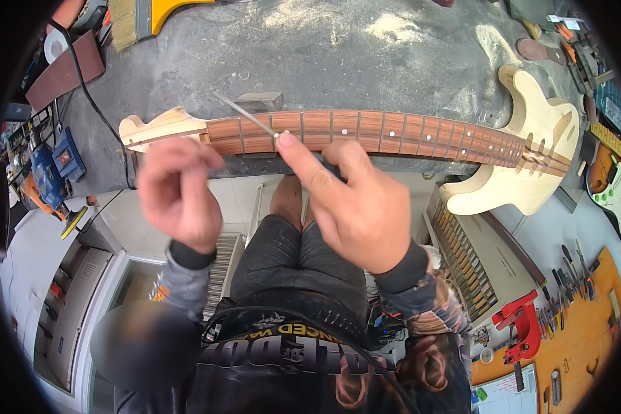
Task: The person cleans the surface of a wooden guitar body and neck using a large brush and then uses a small file to smooth the slots in the nut at the headstock of the guitar neck.
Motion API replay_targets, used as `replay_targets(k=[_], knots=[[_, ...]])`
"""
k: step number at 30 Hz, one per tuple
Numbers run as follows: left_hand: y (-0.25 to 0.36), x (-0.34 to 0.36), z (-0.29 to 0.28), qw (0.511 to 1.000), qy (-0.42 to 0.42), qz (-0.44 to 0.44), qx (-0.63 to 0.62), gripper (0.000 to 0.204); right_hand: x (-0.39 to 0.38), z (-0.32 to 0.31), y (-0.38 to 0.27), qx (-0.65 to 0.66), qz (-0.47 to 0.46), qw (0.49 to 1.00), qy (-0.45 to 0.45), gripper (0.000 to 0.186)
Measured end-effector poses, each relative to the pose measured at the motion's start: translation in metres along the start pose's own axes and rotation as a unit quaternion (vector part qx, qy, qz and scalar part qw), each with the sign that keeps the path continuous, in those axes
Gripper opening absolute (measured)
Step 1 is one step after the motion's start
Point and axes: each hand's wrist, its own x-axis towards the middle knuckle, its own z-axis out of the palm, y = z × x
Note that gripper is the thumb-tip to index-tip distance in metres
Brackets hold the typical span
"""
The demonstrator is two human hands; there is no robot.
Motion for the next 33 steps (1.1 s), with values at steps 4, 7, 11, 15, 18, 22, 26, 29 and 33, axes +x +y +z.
replay_targets(k=[4,7,11,15,18,22,26,29,33], knots=[[0.068,-0.029,0.043,0.909,-0.012,-0.383,-0.166,0.021,-0.014,0.03,-0.025,0.25,0.078,0.961,0.087,0.05],[0.057,-0.039,0.038,0.919,-0.036,-0.373,-0.125,0.024,-0.014,0.038,-0.041,0.24,0.084,0.966,0.052,0.056],[0.048,-0.033,0.03,0.919,0.03,-0.36,-0.157,0.024,-0.002,0.021,-0.035,0.135,0.045,0.99,0.007,0.067],[0.048,-0.031,0.02,0.896,-0.003,-0.399,-0.196,0.026,0.016,0.019,0.003,-0.059,0.013,0.997,0.05,0.066],[0.047,-0.033,0.023,0.895,-0.015,-0.427,-0.131,0.033,0.018,0.015,0.014,-0.13,-0.006,0.99,0.049,0.061],[0.047,-0.032,0.021,0.898,-0.079,-0.41,-0.14,0.042,0.01,0.015,0.019,-0.112,0.024,0.991,0.065,0.055],[0.054,-0.029,0.012,0.853,-0.109,-0.481,-0.171,0.046,0.004,0.022,0.023,-0.091,0.01,0.992,0.083,0.055],[0.061,-0.033,0.0,0.846,-0.124,-0.496,-0.149,0.042,0.002,0.023,0.022,-0.085,0.012,0.993,0.086,0.054],[0.055,-0.041,0.003,0.878,-0.084,-0.458,-0.112,0.041,0.0,0.027,0.023,-0.079,0.012,0.992,0.094,0.054]])
